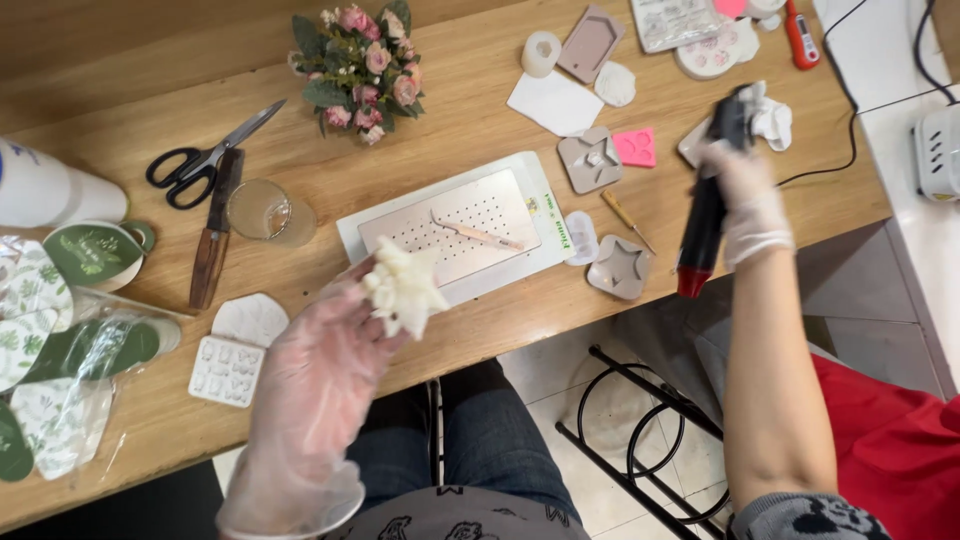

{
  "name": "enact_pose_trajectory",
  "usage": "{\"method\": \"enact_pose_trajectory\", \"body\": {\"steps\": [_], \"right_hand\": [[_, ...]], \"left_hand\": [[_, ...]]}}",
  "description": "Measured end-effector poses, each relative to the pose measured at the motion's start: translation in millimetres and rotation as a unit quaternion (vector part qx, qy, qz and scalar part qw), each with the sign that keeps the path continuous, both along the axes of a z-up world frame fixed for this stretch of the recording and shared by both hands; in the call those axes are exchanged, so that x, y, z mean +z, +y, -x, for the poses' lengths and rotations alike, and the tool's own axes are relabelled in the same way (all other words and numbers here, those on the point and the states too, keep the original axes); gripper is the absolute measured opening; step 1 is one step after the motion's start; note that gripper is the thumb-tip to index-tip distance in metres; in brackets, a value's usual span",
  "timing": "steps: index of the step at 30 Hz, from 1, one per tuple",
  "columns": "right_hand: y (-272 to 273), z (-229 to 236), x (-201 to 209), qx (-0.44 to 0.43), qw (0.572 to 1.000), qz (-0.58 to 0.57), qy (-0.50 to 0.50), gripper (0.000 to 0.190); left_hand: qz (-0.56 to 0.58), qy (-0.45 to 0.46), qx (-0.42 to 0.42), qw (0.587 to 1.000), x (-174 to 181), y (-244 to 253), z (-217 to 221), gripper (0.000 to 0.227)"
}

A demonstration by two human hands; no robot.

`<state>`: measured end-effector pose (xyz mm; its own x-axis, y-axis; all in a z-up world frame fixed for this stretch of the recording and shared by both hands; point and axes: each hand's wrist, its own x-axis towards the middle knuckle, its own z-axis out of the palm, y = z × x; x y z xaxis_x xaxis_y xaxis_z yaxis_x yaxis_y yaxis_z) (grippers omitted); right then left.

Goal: The person uses tweezers to remove wax pieces from a mold, heats the pieces with a heat gun, and then assembles them into a star shape.

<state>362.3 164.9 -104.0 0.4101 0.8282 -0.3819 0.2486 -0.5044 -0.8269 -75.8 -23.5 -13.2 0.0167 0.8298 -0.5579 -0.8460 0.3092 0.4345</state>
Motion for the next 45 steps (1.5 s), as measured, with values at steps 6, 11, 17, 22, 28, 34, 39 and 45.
{"method": "enact_pose_trajectory", "body": {"steps": [6, 11, 17, 22, 28, 34, 39, 45], "right_hand": [[13.6, 14.1, -37.6, 0.048, 0.968, 0.080, -0.232, 0.059], [34.0, 5.6, -76.3, 0.071, 0.963, 0.032, -0.259, 0.053], [41.5, 6.8, -75.1, 0.093, 0.946, 0.001, -0.312, 0.058], [-4.2, 71.2, 17.5, 0.094, 0.952, -0.105, -0.271, 0.039], [-83.3, 174.9, 56.7, 0.293, 0.865, -0.338, -0.226, 0.015], [-103.9, 239.0, 38.3, 0.417, 0.746, -0.300, -0.423, 0.035], [-103.1, 240.2, 13.1, 0.351, 0.740, -0.378, -0.432, 0.009], [-117.0, 237.0, 31.8, 0.318, 0.829, -0.353, -0.293, 0.012]], "left_hand": [[-0.044, 0.024, 0.005, 0.999, 12.0, -7.6, 5.3, 0.050], [-0.067, 0.029, -0.003, 0.997, 31.2, -7.0, -8.7, 0.054], [-0.104, -0.014, 0.001, 0.994, 32.1, -9.0, -18.4, 0.056], [-0.106, -0.024, 0.010, 0.994, 37.2, -11.1, -21.9, 0.056], [-0.128, -0.061, 0.027, 0.990, 35.3, -22.3, -16.9, 0.054], [-0.130, -0.111, 0.044, 0.984, 37.2, -35.6, -2.5, 0.054], [-0.177, -0.126, 0.065, 0.974, 30.4, -44.5, 13.6, 0.039], [-0.145, -0.123, 0.081, 0.978, 41.5, -50.2, 28.4, 0.054]]}}
